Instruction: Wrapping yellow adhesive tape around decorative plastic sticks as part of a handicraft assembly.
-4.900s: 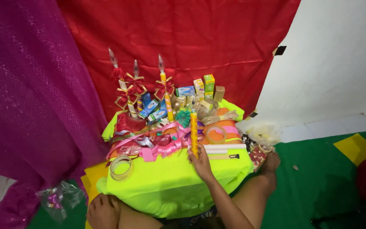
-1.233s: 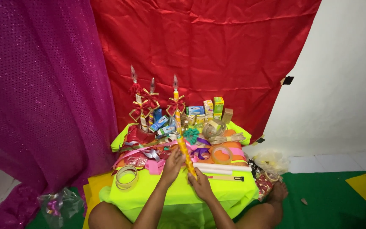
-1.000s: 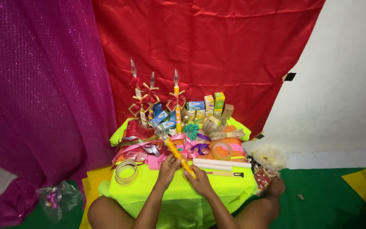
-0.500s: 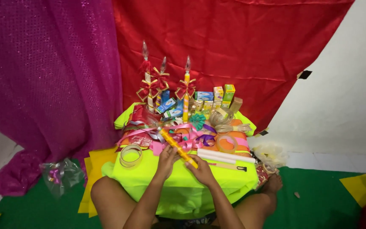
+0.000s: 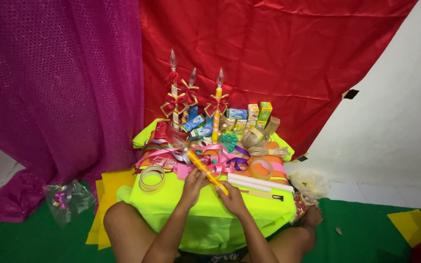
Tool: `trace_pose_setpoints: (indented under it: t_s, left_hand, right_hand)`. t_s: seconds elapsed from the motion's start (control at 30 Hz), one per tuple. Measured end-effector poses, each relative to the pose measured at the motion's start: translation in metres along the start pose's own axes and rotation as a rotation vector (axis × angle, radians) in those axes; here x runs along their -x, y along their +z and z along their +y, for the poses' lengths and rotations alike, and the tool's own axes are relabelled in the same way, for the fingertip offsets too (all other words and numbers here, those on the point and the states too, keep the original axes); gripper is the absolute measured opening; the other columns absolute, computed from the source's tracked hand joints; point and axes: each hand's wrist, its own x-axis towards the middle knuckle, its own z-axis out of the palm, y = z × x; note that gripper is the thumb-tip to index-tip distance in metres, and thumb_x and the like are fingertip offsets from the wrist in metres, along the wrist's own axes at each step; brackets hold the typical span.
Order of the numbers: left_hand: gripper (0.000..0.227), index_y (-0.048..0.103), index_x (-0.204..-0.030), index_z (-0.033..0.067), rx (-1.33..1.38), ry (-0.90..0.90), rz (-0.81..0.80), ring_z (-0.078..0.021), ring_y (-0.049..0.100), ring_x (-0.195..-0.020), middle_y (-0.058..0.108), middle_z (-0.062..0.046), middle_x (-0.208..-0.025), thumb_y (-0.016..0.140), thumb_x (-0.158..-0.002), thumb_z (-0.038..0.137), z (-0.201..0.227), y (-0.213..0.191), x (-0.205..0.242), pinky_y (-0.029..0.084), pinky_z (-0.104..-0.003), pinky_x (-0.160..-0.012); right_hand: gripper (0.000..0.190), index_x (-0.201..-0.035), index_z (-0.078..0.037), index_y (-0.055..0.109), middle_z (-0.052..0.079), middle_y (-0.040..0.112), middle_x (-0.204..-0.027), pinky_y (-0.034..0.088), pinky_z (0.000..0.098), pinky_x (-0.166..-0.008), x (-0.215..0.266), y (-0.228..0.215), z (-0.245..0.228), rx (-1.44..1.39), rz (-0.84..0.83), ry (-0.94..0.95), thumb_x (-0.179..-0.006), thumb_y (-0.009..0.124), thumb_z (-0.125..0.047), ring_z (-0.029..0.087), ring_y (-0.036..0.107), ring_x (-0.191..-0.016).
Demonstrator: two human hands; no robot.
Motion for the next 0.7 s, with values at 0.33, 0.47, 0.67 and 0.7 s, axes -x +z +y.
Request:
trace_pose_setpoints:
  t_s: [0.33, 0.47, 0.67, 0.7]
  left_hand:
    - [0.048, 0.054, -0.142, -0.0007, 0.058, -0.024, -0.017, -0.0324, 0.074, -0.108, 0.069, -0.016, -0.124, 0.065, -0.102, 0.023, -0.013, -0.014, -0.009, 0.060, -0.051, -0.095]
    - [0.045, 0.054, -0.141, 0.0008, 0.089, -0.040, -0.034, -0.0296, 0.074, -0.107, 0.069, -0.015, -0.125, 0.063, -0.103, 0.023, -0.015, -0.015, -0.010, 0.060, -0.050, -0.096]
    - [0.048, 0.052, -0.143, 0.0011, 0.101, -0.054, -0.044, -0.0310, 0.073, -0.109, 0.069, -0.017, -0.126, 0.065, -0.102, 0.023, -0.010, -0.014, -0.007, 0.059, -0.050, -0.097]
    - [0.048, 0.052, -0.143, 0.0006, 0.100, -0.053, -0.047, -0.0326, 0.073, -0.109, 0.068, -0.019, -0.127, 0.064, -0.102, 0.022, -0.009, -0.013, -0.007, 0.059, -0.051, -0.097]
  right_hand:
    - [0.034, -0.125, -0.011, 0.075, 0.008, 0.071, -0.069, 0.052, 0.0344, -0.069, 0.002, -0.003, -0.008, -0.180, -0.079, 0.053, -0.105, 0.054, -0.030, 0.019, 0.064, -0.067]
    - [0.037, -0.128, -0.008, 0.072, 0.010, 0.071, -0.073, 0.053, 0.0345, -0.074, 0.002, -0.004, -0.005, -0.237, -0.087, 0.068, -0.107, 0.050, -0.028, 0.020, 0.066, -0.071]
    - [0.040, -0.131, -0.010, 0.071, 0.012, 0.071, -0.075, 0.054, 0.0369, -0.076, 0.004, -0.005, -0.009, -0.206, -0.083, 0.065, -0.109, 0.044, -0.029, 0.022, 0.068, -0.072]
    - [0.040, -0.131, -0.010, 0.072, 0.012, 0.071, -0.075, 0.054, 0.0371, -0.075, 0.005, -0.005, -0.012, -0.195, -0.078, 0.064, -0.109, 0.043, -0.029, 0.022, 0.068, -0.072]
